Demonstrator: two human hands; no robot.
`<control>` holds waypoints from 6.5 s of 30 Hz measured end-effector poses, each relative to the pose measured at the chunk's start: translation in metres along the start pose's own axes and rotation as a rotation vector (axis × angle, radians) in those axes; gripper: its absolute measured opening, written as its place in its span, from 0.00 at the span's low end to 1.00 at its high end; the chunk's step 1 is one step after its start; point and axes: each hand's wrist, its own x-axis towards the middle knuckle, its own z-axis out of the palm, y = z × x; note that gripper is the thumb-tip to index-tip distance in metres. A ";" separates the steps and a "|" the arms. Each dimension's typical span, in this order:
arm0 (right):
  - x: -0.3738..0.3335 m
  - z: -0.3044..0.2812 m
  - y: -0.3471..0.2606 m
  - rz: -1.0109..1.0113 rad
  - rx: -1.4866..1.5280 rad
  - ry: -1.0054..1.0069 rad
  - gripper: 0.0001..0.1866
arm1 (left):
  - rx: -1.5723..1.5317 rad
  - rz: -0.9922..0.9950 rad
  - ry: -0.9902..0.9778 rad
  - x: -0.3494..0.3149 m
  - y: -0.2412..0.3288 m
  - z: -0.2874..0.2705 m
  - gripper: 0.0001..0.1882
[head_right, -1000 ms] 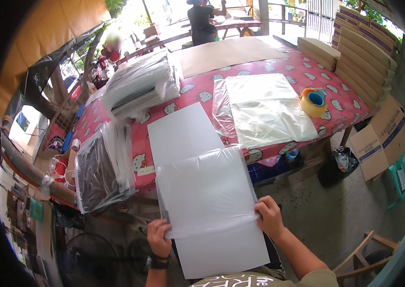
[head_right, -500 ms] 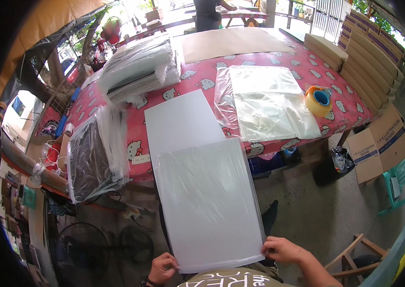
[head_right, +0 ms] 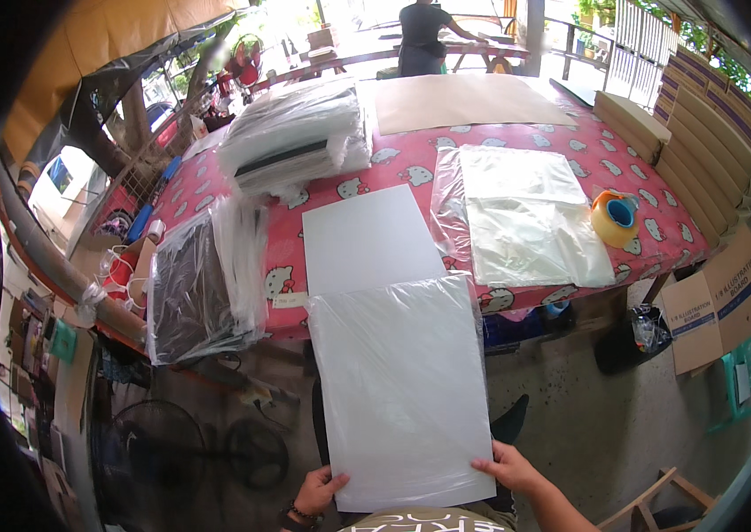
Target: The person places black and white rectangular boards into individual plastic sleeves, smoothing the sleeves and stacking the finished items one by one.
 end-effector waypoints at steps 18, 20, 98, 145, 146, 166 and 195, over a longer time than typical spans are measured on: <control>0.080 0.092 -0.118 -0.090 -0.156 -0.480 0.21 | -0.196 0.263 0.539 -0.030 0.100 -0.090 0.08; 0.113 0.126 -0.142 -0.133 -0.248 -0.530 0.17 | -0.244 0.346 0.642 -0.033 0.105 -0.120 0.12; 0.063 0.046 -0.076 -0.426 -0.474 -0.221 0.10 | -0.203 0.573 -0.422 0.100 0.090 0.108 0.31; 0.076 0.032 -0.076 -0.455 0.510 -0.217 0.13 | -1.000 0.261 -0.647 0.100 0.056 0.074 0.20; 0.066 0.032 -0.089 -0.526 0.712 -0.365 0.12 | -0.792 0.230 -0.719 0.099 0.057 0.054 0.18; 0.045 0.045 -0.127 -0.449 -0.329 -0.801 0.09 | -0.607 0.426 -0.681 0.058 0.093 0.046 0.14; 0.058 -0.032 -0.083 -0.738 0.748 -0.047 0.16 | -0.919 0.309 -0.878 0.090 0.052 0.008 0.26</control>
